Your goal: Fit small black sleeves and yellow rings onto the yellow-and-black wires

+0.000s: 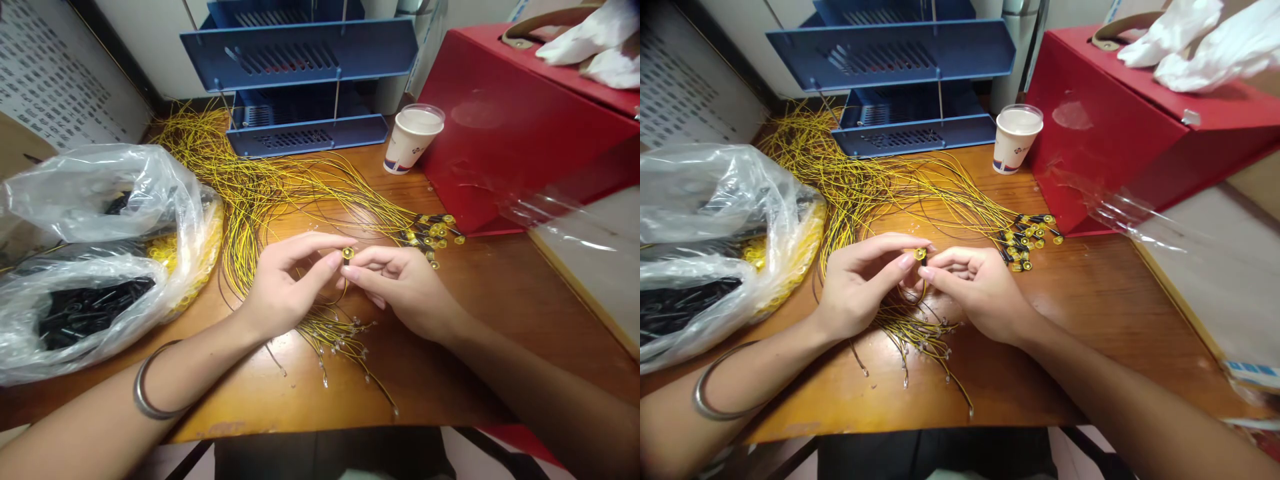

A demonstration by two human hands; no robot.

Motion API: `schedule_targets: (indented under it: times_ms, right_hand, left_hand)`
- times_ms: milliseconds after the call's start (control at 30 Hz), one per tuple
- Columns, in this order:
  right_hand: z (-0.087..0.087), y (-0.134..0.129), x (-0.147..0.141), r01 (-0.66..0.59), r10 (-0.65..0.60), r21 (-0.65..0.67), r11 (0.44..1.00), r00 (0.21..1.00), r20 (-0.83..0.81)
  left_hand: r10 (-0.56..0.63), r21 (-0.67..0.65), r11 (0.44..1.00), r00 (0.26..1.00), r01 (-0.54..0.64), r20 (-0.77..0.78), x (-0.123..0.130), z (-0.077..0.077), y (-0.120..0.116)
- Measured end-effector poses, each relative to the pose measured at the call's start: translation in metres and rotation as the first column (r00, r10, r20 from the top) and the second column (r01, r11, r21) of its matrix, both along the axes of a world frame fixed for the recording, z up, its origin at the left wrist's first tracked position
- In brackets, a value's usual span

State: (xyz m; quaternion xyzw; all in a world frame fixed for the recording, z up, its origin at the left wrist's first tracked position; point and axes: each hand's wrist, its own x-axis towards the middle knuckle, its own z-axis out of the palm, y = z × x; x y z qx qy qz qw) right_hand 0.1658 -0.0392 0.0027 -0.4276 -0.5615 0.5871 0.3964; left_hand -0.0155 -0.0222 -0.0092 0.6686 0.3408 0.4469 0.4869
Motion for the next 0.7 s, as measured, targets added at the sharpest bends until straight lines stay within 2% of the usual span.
schedule_targets:
  times_ms: [700]
  right_hand:
    - [0.0007,-0.0007,-0.0003,0.005,-0.005,-0.017,1.000,1.000,-0.027]
  left_hand:
    - [-0.004,-0.003,1.000,1.000,0.004,0.006,0.0007,0.0014,-0.0003]
